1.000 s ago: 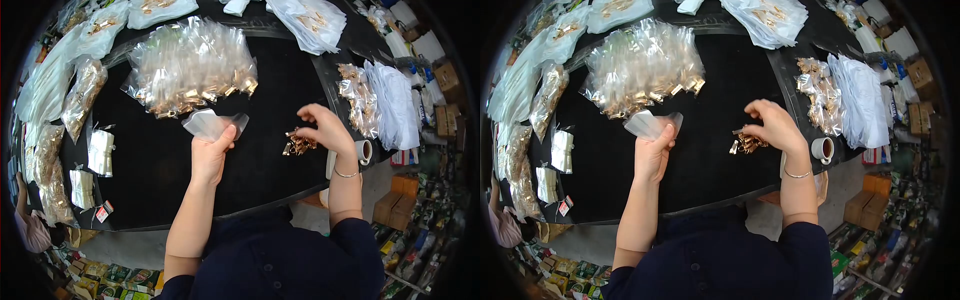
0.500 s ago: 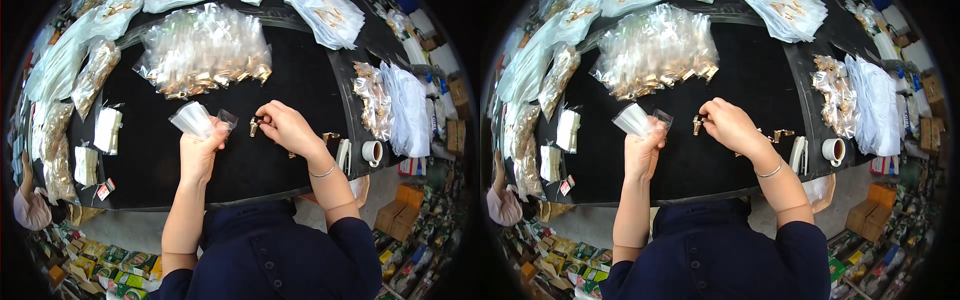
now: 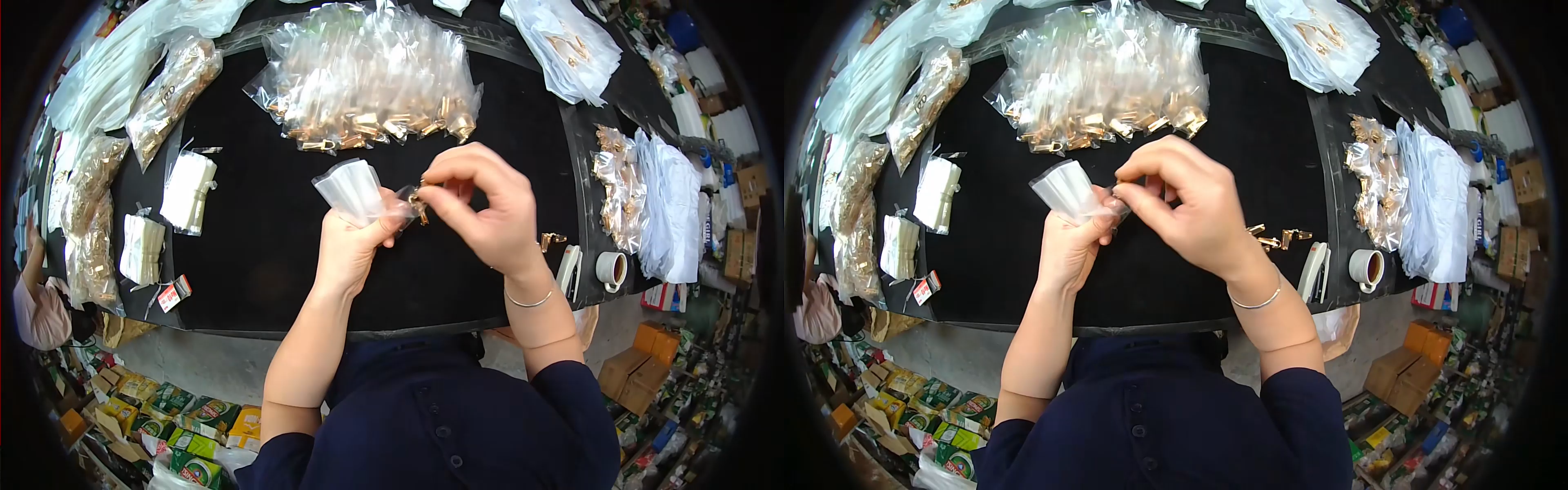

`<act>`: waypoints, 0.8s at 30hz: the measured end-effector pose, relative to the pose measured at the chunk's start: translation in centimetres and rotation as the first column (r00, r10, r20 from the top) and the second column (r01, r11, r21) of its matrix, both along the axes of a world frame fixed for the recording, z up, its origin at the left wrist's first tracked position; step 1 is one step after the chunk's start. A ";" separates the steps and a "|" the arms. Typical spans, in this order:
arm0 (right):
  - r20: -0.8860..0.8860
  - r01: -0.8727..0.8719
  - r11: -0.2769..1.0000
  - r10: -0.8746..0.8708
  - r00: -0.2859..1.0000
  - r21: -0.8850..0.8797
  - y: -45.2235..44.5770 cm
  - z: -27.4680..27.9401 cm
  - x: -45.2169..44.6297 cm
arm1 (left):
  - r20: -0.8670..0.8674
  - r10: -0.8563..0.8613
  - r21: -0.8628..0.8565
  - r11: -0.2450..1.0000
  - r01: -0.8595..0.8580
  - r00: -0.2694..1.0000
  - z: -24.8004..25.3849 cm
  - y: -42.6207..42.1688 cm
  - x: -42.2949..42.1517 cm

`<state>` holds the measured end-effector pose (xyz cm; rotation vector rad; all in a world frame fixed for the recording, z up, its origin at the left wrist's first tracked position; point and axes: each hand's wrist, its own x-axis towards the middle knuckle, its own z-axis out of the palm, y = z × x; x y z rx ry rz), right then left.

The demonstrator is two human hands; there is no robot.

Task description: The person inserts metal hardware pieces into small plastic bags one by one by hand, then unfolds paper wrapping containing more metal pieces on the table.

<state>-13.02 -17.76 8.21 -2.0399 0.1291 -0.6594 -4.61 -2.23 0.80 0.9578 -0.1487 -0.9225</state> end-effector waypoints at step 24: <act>-0.491 -0.067 0.937 -0.119 0.863 -0.344 -1.2 -1.6 0.5 | 0.048 0.231 0.038 0.972 -0.233 0.972 -0.7 0.6 0.2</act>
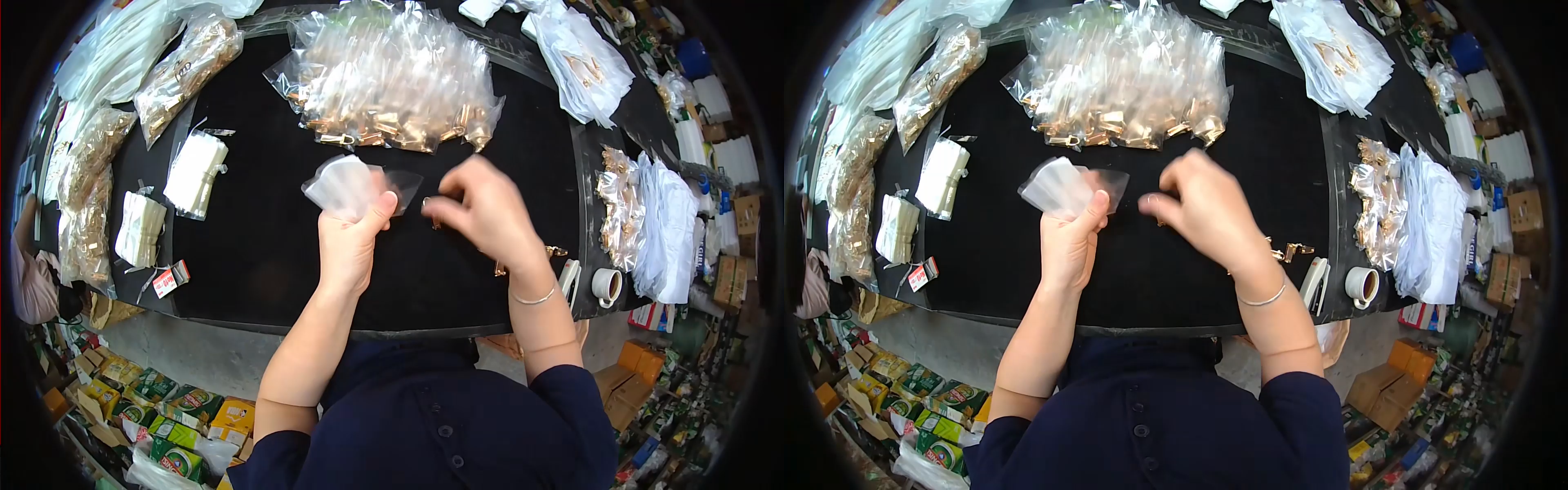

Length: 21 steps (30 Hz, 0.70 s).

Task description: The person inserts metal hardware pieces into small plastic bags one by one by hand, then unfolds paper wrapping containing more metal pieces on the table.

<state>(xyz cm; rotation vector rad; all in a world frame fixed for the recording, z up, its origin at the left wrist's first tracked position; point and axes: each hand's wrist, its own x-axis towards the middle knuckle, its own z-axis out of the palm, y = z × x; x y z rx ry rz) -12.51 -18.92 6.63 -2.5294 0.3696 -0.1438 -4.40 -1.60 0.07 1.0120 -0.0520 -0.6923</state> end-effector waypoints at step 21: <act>0.325 -0.149 0.910 0.016 0.946 0.387 2.1 2.1 1.2 | -0.069 -0.201 -0.115 0.975 0.192 0.977 0.8 0.0 -0.4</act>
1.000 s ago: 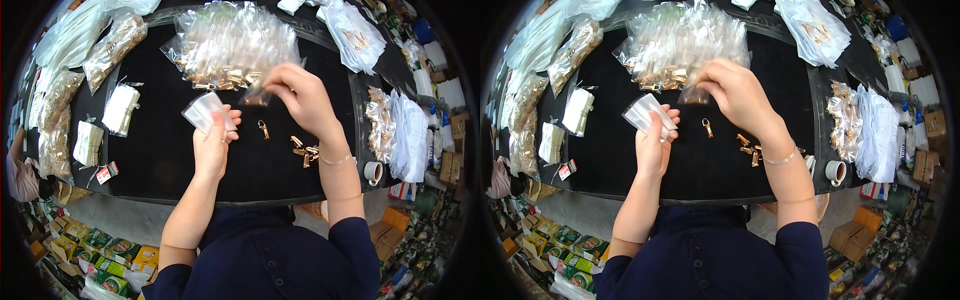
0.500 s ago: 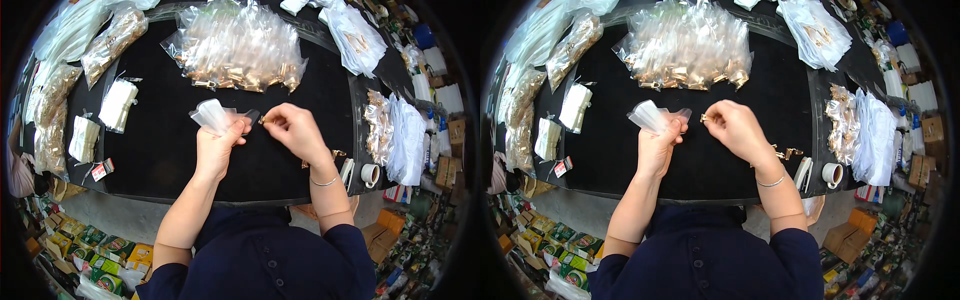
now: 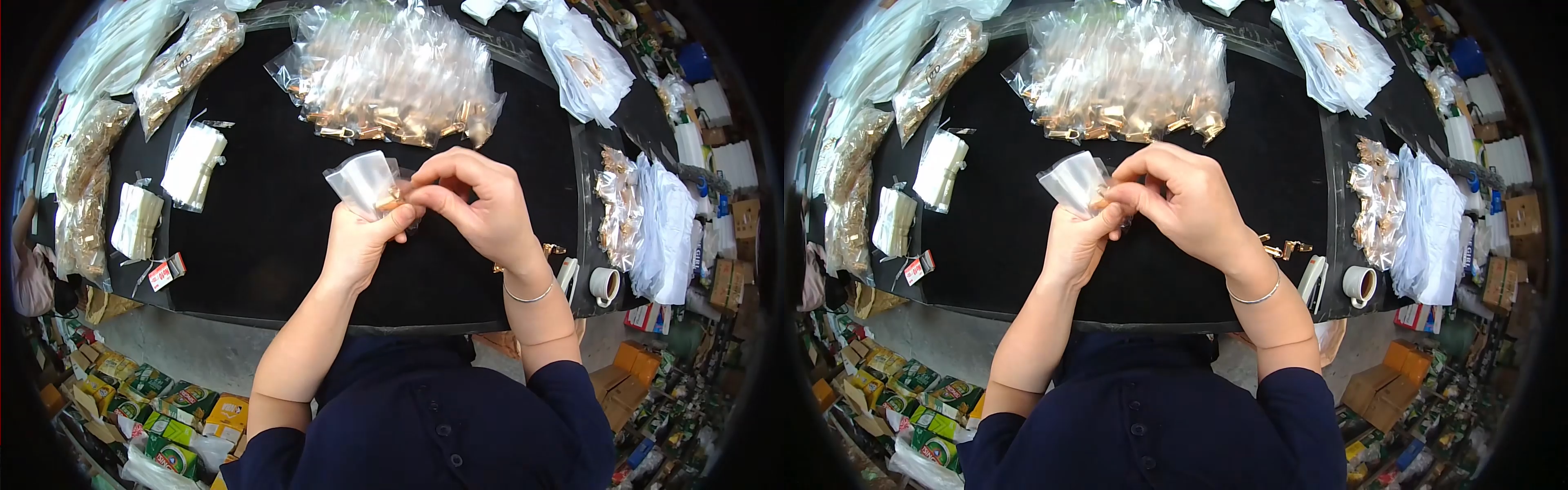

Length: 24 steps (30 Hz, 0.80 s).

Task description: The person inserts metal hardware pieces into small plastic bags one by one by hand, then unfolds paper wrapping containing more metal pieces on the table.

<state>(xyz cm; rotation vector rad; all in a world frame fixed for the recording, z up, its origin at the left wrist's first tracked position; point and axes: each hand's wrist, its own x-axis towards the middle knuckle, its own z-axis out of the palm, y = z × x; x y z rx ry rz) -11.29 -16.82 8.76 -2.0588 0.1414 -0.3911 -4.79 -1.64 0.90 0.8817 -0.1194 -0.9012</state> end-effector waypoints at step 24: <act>-0.367 -0.025 0.930 -0.120 0.923 -0.366 -5.0 -1.4 -5.5 | 0.067 0.023 0.135 0.990 -0.031 0.997 0.0 -0.7 -0.4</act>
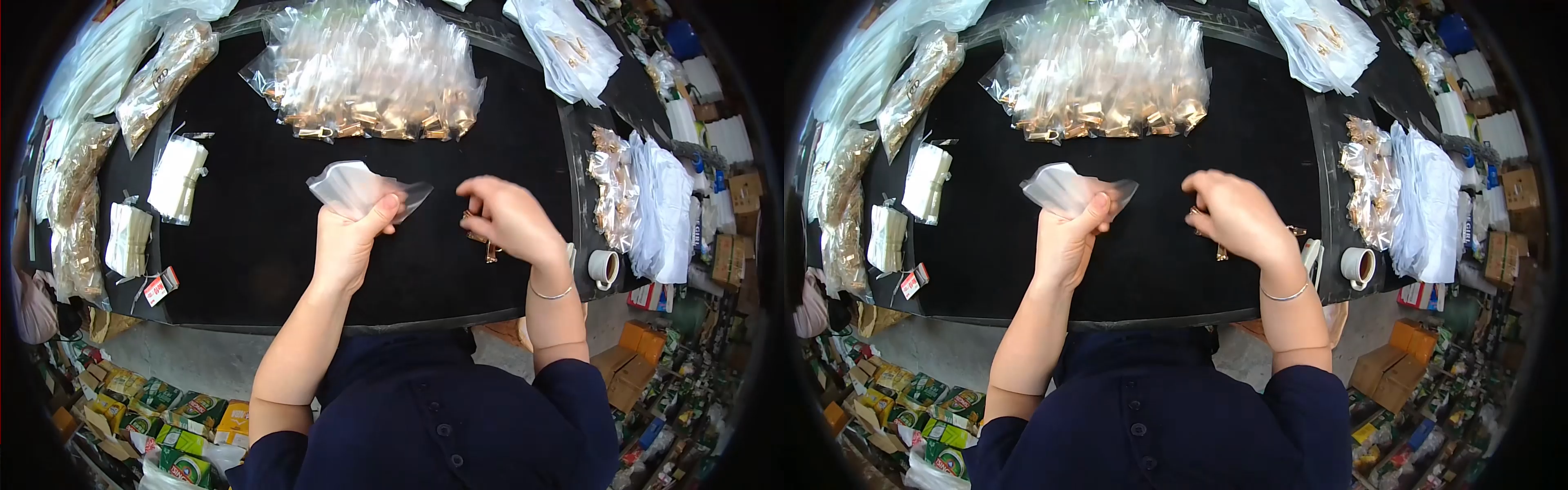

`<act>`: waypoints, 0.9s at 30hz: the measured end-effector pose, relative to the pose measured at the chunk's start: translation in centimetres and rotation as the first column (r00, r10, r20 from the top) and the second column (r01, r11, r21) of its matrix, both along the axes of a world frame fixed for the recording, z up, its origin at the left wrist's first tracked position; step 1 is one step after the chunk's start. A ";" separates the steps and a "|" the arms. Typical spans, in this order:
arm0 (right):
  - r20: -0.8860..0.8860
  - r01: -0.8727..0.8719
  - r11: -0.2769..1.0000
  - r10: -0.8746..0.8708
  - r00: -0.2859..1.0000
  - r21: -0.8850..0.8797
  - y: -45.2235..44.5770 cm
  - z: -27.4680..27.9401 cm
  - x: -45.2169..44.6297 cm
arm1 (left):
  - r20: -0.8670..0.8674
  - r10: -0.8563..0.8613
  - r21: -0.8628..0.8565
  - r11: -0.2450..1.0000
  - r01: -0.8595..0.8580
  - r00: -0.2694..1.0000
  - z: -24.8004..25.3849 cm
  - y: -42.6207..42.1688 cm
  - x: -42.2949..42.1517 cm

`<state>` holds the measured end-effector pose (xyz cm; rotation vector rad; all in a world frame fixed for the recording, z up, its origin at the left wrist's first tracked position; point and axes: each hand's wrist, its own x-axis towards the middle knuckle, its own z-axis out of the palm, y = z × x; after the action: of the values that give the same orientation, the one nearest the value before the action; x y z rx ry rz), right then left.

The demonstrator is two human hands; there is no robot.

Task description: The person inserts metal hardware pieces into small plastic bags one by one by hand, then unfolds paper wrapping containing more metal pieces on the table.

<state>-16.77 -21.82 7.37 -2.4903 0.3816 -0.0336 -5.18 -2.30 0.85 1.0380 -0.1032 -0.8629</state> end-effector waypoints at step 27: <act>0.489 -0.262 0.964 0.251 0.835 -0.048 1.7 2.2 8.5 | -0.049 0.226 -0.003 0.974 -0.227 0.973 0.5 0.8 0.7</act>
<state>-8.24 -20.13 9.59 -2.3785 -0.1699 -0.5423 -4.44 -1.53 1.35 0.9987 0.0522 -0.6788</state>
